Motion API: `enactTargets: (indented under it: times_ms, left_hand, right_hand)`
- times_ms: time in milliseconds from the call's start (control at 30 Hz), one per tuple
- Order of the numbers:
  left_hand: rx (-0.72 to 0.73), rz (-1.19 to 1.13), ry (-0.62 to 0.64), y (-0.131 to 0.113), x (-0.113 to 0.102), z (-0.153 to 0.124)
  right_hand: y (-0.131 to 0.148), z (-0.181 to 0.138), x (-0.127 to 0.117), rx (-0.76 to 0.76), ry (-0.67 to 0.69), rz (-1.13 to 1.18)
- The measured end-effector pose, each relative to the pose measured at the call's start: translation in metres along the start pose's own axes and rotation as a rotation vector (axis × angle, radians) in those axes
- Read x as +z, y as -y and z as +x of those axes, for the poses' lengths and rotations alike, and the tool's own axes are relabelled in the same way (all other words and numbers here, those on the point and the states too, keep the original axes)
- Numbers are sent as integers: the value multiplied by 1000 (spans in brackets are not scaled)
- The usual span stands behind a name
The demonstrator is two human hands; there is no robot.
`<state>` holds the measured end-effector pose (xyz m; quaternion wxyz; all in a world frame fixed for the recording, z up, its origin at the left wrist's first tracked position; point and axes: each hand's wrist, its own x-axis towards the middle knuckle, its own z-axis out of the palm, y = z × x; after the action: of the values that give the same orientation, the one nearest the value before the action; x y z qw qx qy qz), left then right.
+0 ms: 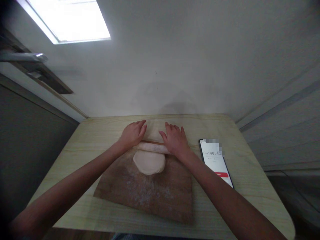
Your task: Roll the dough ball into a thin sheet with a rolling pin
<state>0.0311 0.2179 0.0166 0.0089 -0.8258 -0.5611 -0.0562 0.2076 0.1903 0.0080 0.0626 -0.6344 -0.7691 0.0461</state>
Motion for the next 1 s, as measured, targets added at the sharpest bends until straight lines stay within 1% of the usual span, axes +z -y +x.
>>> enactTargets:
  times_ms: [167, 433, 667, 800, 1000]
  left_hand:
    - [-8, -5, 33, 0, -1, 7]
    - [10, -4, 19, 0, 0, 6]
    - [39, -53, 33, -1, -4, -7]
    - [47, -57, 11, -1, -4, -17]
    - [16, -29, 22, -5, -5, -30]
  right_hand:
    - [-1, 1, 1, -1, -6, -5]
    - [-1, 1, 0, 13, -3, -6]
    - [4, -6, 0, 11, -12, -12]
    - [7, -13, -1, -4, -33, -19]
    - [10, -23, -3, -11, -45, -21]
